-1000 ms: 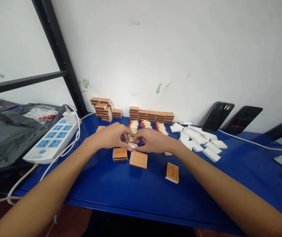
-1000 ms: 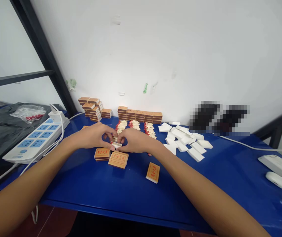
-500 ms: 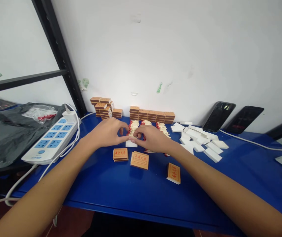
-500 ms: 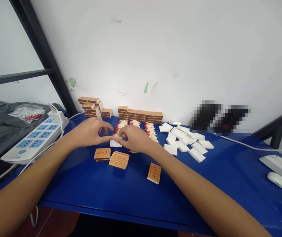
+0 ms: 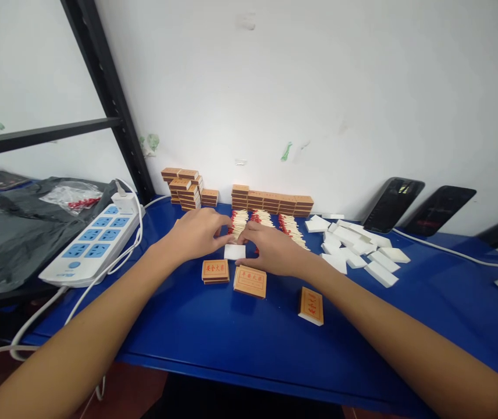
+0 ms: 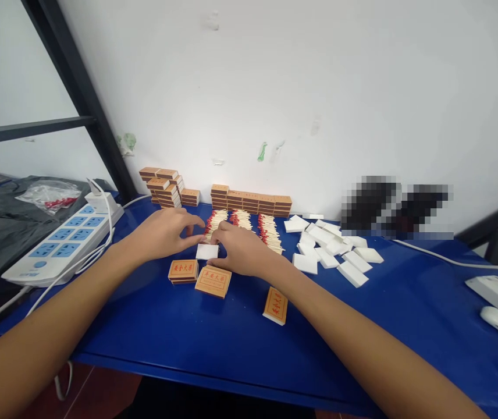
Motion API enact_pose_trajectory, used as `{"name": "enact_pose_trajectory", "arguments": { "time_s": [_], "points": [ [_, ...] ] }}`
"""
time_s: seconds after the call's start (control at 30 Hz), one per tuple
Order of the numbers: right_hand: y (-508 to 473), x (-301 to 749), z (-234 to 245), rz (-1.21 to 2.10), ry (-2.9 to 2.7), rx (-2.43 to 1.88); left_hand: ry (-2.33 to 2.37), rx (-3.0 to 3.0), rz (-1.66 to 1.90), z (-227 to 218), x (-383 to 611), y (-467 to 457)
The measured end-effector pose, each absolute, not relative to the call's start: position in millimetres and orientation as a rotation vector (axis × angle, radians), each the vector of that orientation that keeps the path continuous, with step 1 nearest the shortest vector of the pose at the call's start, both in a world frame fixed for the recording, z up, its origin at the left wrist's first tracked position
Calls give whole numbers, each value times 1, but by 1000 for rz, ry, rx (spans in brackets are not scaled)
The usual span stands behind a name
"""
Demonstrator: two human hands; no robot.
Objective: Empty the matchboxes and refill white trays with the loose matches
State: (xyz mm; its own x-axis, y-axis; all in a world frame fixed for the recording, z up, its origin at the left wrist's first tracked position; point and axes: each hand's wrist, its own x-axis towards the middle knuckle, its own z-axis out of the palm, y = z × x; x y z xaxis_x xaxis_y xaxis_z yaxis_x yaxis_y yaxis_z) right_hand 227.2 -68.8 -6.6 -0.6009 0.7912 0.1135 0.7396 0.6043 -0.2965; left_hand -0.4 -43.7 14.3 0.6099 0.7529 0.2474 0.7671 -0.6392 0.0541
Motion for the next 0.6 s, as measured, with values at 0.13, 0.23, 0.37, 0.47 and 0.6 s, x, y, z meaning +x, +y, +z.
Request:
{"name": "enact_pose_trajectory", "arguments": {
  "time_s": [0.13, 0.23, 0.37, 0.47, 0.6],
  "points": [
    [-65, 229, -9, 305, -2557, -1234, -1262, -2731, -523, 14, -2, -43],
    [-60, 233, -10, 327, -2488, -1202, -1236, -2694, -585, 13, -3, -42],
    [-57, 237, -7, 320, -2404, -1187, -1200, -2660, -631, 10, -3, -41],
    [-59, 239, 2, 467, -2345, -1235, -1161, -2607, -710, 7, -4, -38],
    [-67, 237, 10, 1044, -2228, -1194, -1063, -2476, -940, 2, -5, -33]
  ]
}}
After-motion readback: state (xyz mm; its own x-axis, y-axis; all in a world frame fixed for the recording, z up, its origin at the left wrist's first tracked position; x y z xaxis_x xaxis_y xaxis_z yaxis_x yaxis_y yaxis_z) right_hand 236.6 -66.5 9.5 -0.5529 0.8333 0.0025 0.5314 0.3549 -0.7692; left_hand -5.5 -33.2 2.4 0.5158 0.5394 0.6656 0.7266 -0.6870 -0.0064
